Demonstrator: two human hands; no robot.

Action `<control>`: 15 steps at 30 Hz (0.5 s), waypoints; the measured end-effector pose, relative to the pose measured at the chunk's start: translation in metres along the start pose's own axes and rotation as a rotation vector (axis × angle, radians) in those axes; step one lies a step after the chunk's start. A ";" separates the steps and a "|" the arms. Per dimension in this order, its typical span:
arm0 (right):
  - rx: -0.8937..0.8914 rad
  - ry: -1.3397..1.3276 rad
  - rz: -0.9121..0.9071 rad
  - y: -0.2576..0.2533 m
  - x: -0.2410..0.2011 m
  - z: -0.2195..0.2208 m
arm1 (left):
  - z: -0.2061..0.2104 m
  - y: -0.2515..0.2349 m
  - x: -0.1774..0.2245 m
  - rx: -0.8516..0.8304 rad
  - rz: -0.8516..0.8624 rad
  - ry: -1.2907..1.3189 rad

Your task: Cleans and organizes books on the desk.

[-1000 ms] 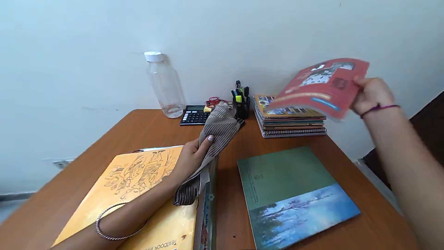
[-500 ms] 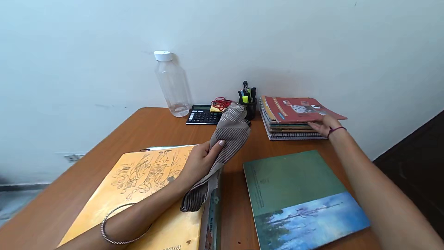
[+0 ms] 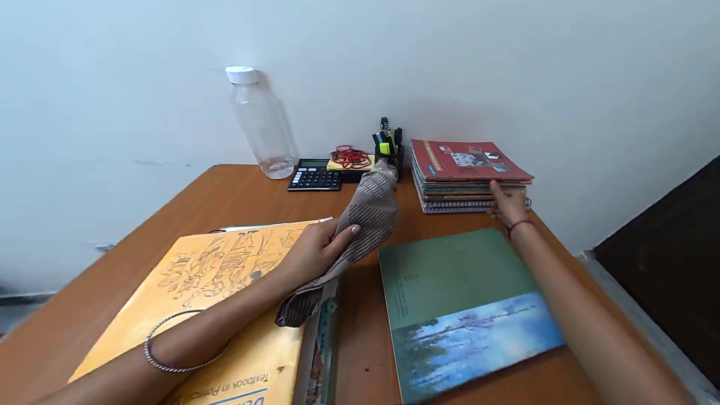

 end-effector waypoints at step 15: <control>-0.105 0.643 -0.490 0.230 0.091 -0.136 | 0.152 -0.027 0.142 -0.484 0.513 -0.310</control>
Point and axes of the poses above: each hand's wrist, its own y-axis away from the middle knuckle, its own z-axis out of the palm, x = y × z, the point moved 7 cm from there along -y, towards the middle knuckle, and after that the axes turned 10 degrees about -y, right-handed, at the moved point
